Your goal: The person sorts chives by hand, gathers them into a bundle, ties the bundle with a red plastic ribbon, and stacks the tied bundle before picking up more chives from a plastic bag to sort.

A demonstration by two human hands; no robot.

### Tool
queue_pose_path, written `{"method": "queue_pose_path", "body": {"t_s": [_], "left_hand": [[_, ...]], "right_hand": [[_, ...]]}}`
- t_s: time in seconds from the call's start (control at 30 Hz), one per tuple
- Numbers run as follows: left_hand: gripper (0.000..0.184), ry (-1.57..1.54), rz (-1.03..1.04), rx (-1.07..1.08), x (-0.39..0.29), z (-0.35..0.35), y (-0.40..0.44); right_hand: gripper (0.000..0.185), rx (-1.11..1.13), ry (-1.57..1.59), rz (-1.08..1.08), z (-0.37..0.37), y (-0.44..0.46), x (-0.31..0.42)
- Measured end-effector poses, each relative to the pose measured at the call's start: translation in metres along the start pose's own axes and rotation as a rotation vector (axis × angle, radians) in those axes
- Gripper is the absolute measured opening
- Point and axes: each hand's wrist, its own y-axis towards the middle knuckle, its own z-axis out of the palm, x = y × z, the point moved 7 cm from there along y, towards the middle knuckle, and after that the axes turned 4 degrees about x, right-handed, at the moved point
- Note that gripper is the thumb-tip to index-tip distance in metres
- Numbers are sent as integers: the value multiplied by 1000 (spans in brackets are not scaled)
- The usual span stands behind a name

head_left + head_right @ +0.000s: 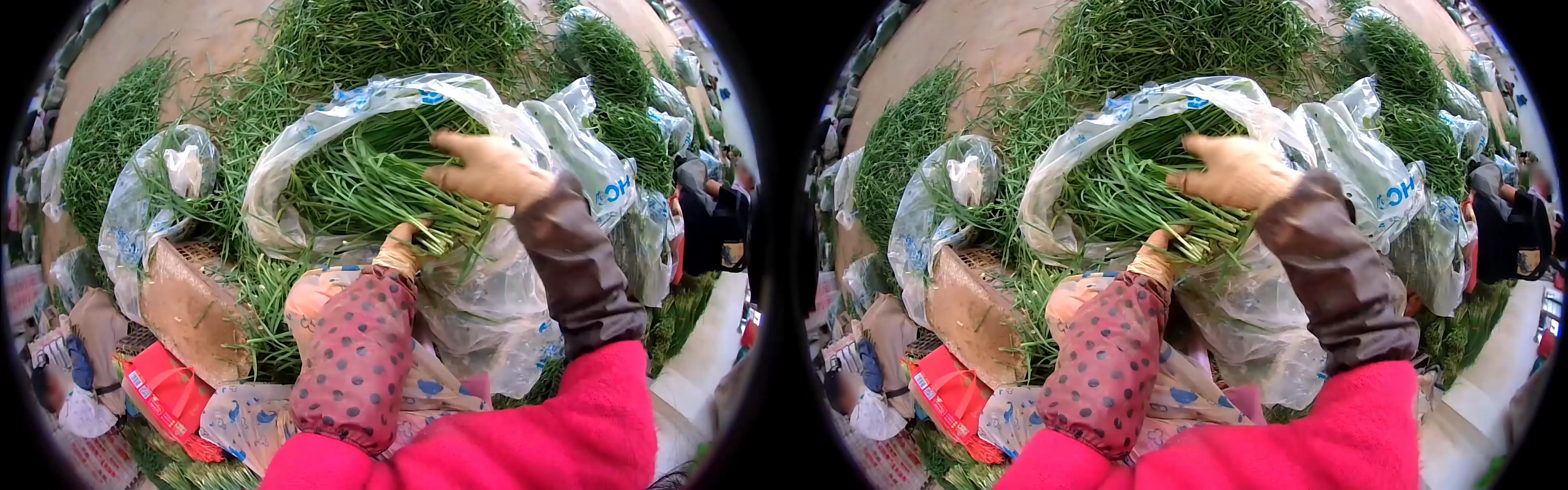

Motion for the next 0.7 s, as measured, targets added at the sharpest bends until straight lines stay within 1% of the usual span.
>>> {"method": "queue_pose_path", "body": {"t_s": [0.03, 0.1, 0.13, 0.17, 0.23, 0.27, 0.3, 0.37, 0.4, 0.43, 0.47, 0.5, 0.57, 0.6, 0.63, 0.7], "left_hand": [[19, 50, -4, -5, -2, -5, 3], [17, 187, -12, -28, -5, -20, 14], [16, 260, -18, -40, -7, -28, 20], [15, 333, -21, -50, -7, -36, 28], [13, 461, -30, -67, -7, -49, 39], [12, 472, -37, -63, -8, -47, 38], [12, 411, -57, -36, -4, -33, 21], [11, 362, -45, -44, 0, -32, 20], [11, 313, -19, -61, 0, -34, 19], [11, 264, 11, -80, -2, -36, 18], [10, 324, 0, -68, -7, -33, 10], [10, 301, -5, -91, -8, -24, -8], [10, 372, -2, -124, -14, -18, -26], [10, 365, -35, -124, -15, -17, -30], [10, 364, -33, -125, -16, -19, -30], [9, 370, -54, -153, -16, -20, -30]], "right_hand": [[79, 146, -115, 109, 16, 7, -8], [99, 392, -247, 227, 38, 3, -8], [108, 300, -367, 213, 46, 4, -13], [108, 309, -373, 212, 51, 3, -22], [114, 370, -339, 155, 57, 4, -36], [115, 483, -252, 258, 52, 0, -38], [112, 497, -238, 283, 52, 4, -54], [103, 425, -238, 214, 53, 12, -71], [94, 488, -128, 201, 57, 18, -75], [88, 506, -139, 268, 56, 20, -86], [86, 441, -202, 269, 53, 20, -83], [85, 373, -265, 269, 50, 19, -79], [84, 366, -218, 255, 53, 14, -69], [85, 355, -209, 273, 53, 10, -65], [85, 302, -254, 241, 49, 4, -58], [85, 271, -257, 245, 44, -1, -53]]}}
